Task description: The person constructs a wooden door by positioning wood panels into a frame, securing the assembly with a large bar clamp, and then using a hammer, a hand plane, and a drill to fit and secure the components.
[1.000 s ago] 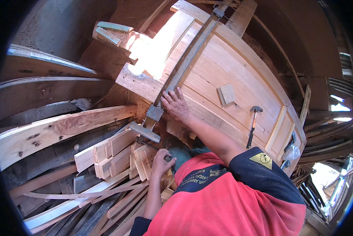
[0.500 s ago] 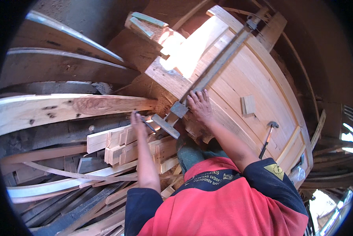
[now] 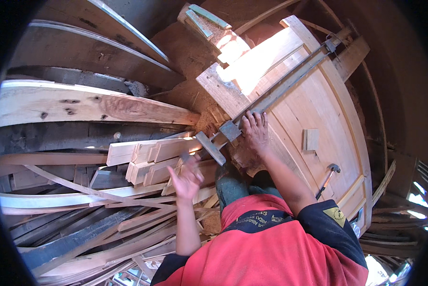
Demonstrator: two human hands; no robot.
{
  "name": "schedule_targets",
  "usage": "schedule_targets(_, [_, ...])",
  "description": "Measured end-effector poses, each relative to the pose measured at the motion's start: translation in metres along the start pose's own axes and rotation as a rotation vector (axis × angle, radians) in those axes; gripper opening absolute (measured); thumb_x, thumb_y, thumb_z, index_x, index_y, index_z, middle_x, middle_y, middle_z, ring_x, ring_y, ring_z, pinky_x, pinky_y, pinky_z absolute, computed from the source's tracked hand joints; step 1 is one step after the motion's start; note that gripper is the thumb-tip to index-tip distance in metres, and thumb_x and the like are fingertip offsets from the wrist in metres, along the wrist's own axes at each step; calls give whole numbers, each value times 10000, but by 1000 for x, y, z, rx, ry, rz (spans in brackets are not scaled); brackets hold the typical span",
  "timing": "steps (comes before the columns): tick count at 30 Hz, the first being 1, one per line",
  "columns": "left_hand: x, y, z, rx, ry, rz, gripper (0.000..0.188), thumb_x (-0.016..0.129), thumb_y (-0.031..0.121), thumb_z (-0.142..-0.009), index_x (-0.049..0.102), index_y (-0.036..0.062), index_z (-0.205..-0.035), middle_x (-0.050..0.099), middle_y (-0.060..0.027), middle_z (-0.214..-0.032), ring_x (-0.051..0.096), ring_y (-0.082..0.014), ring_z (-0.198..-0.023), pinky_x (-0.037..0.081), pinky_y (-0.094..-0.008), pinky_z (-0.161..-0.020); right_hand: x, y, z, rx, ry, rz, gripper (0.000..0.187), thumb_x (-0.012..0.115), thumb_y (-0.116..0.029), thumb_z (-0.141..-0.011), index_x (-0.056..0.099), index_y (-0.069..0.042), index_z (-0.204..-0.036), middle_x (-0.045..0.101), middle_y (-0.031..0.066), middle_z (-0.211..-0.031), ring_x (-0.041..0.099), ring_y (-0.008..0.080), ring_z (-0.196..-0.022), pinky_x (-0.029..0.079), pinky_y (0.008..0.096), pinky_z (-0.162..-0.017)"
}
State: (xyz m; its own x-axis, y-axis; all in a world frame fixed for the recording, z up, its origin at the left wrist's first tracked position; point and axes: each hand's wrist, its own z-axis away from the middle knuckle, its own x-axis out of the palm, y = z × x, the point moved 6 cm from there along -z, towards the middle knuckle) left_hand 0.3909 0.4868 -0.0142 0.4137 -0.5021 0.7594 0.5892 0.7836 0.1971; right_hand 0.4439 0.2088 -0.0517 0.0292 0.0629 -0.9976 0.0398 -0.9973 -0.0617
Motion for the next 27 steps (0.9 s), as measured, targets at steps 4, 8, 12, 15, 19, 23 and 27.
schedule_targets(4, [-111, 20, -84, 217, 124, -440, 987, 193, 804, -911, 485, -2, -1402, 611, -114, -1301, 582, -173, -763, 458, -308, -669, -11, -13, -12, -23, 11, -119, 724, 789, -384, -658, 563, -94, -1281, 496, 98, -1394, 422, 294, -1303, 214, 580, -1167])
schedule_targets(8, [-186, -60, -73, -284, 342, -553, 1073, 168, 899, -819, 465, 83, -1449, 669, -189, -1190, 482, -147, -586, 421, -274, -518, -10, -9, -9, -69, 81, 30, 726, 797, -400, -645, 568, -93, -1262, 504, 97, -1381, 422, 298, -1299, 223, 592, -1160])
schedule_targets(12, [-79, -63, -17, -277, 171, -181, 1072, 196, 921, -792, 406, 129, -1483, 667, -211, -1174, 468, -146, -569, 354, -263, -473, -2, 5, -8, -5, 19, -69, 700, 779, -391, -672, 559, -92, -1266, 496, 97, -1384, 422, 301, -1298, 216, 592, -1164])
schedule_targets(15, [-19, -9, -4, 25, 142, 213, 1013, 237, 886, -827, 399, 105, -1453, 616, -209, -1286, 458, -149, -588, 349, -257, -514, 1, -3, -3, -48, 58, 64, 698, 755, -424, -708, 552, -78, -1280, 499, 95, -1390, 415, 308, -1309, 209, 571, -1174])
schedule_targets(19, [-28, 26, -19, 256, 162, 32, 814, 317, 751, -936, 502, 57, -1320, 607, -172, -1325, 438, -134, -605, 381, -267, -589, -20, -17, -10, -10, -60, -75, 604, 669, -413, -816, 547, -72, -1299, 500, 101, -1391, 413, 315, -1310, 209, 567, -1174])
schedule_targets(23, [-113, 15, -32, 311, 483, -465, 639, 347, 571, -1027, 520, 34, -1327, 606, -137, -1340, 557, -152, -760, 453, -307, -690, -7, -4, -9, -44, -13, 28, 476, 595, -281, -869, 544, -75, -1296, 494, 101, -1393, 409, 314, -1309, 207, 563, -1175])
schedule_targets(27, [-109, 28, -61, 502, 463, -825, 668, 288, 533, -1049, 555, -5, -1341, 634, -165, -1285, 514, -253, -1300, 309, -393, -1124, -4, -11, -9, -52, 2, 47, 442, 582, -231, -869, 547, -82, -1283, 500, 94, -1386, 419, 318, -1298, 204, 562, -1175])
